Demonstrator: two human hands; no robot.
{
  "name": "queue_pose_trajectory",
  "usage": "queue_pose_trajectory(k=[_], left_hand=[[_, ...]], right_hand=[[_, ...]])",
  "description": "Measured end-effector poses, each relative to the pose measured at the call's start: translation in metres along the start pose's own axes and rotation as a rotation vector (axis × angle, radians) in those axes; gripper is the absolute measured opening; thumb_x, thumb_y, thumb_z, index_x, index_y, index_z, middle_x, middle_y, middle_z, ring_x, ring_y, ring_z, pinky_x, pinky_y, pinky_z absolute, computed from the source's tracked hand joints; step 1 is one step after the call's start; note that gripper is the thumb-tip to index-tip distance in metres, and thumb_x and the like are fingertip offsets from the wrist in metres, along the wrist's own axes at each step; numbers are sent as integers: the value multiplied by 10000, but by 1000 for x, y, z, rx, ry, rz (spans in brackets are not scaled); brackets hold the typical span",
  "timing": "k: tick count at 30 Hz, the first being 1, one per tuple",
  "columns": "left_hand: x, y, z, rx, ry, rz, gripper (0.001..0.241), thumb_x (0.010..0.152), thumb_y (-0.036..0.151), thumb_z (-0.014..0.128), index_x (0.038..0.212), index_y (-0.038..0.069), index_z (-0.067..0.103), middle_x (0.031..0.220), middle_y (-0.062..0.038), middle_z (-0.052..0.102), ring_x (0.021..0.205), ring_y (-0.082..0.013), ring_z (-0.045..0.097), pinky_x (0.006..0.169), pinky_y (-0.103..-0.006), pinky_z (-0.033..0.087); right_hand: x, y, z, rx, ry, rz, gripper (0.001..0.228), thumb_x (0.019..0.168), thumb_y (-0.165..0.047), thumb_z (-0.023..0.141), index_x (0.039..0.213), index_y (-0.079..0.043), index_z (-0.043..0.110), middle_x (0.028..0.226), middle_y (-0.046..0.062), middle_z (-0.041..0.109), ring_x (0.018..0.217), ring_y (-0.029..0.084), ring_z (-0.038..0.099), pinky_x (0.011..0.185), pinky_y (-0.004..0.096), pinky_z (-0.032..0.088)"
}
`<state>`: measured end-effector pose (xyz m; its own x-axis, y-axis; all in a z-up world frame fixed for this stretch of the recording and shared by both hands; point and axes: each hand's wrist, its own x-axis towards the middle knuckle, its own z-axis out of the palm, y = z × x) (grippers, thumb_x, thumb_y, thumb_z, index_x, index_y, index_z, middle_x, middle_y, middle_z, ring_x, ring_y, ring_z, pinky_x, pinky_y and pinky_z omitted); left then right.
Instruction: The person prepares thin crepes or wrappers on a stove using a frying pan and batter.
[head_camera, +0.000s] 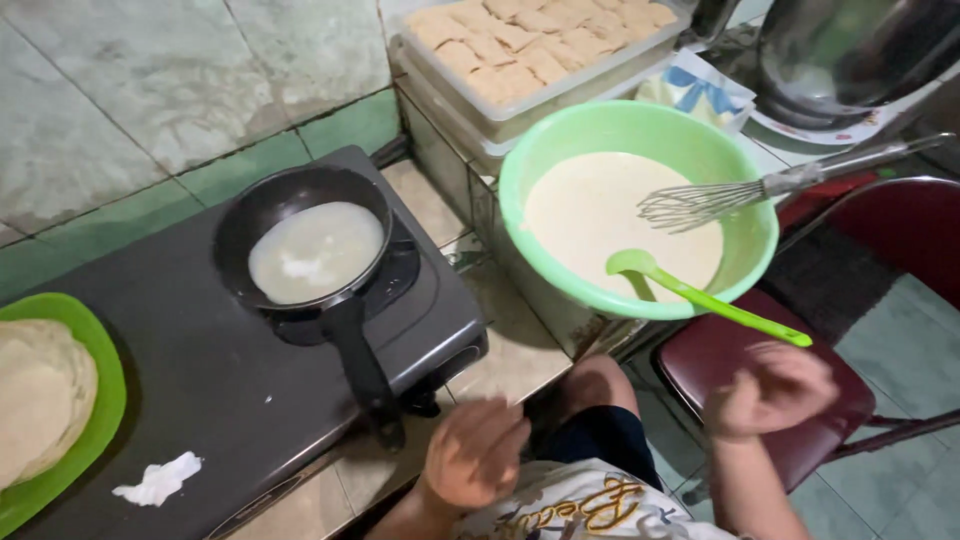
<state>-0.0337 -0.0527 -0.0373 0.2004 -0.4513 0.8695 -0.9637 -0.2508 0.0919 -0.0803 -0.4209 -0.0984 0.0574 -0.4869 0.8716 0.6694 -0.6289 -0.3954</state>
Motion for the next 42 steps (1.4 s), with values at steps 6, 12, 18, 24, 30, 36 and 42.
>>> queue_pose_trajectory(k=[6,12,18,24,30,36,42], left_hand=[[69,-29,45,-5,-90,-217,371,963,76,583,1322,5,647,1433,-194,591,1357,-383,583,1150,-498,489],[105,-46,62,73,-156,-306,569,943,282,699,1461,97,554,1548,-205,479,1428,-444,444,1166,-542,378],[97,-48,79,22,-144,-368,614,921,335,754,1441,75,556,1549,-252,449,1433,-460,426,1170,-552,378],[94,-49,88,31,-72,-365,597,924,306,770,1422,49,563,1561,-262,434,1454,-460,427,1173,-554,389],[94,-49,89,68,-85,-380,591,926,330,759,1424,72,572,1562,-246,445,1453,-438,434,1156,-580,387],[91,-49,90,71,-95,-384,592,932,338,751,1433,78,571,1563,-239,448,1459,-428,435,1158,-586,384],[91,-50,91,73,-82,-382,591,936,343,745,1435,80,570,1568,-241,442,1459,-431,433,1152,-585,386]], right_hand=[[106,-73,28,-42,-461,108,722,861,-293,726,1438,-14,393,1413,141,463,1333,231,453,1184,370,321],[145,-74,42,-246,-985,38,341,831,-49,678,1171,-32,680,1063,78,705,1060,243,656,1046,402,452],[156,-63,59,-319,-906,211,171,880,-30,720,1051,-24,716,1000,116,746,896,219,752,788,330,599],[176,-56,113,-297,-1181,159,200,885,-67,701,1081,-31,704,992,131,733,889,298,727,778,365,571],[184,-27,143,-433,-1242,48,235,918,-99,675,1146,-61,713,1067,159,735,882,345,716,769,413,575],[194,-4,158,-589,-1239,174,250,935,-123,677,1170,-70,740,1080,176,745,833,346,718,767,419,572],[191,8,160,-384,-1340,208,306,907,-88,669,1206,-50,721,1065,177,748,885,316,730,784,392,565]])
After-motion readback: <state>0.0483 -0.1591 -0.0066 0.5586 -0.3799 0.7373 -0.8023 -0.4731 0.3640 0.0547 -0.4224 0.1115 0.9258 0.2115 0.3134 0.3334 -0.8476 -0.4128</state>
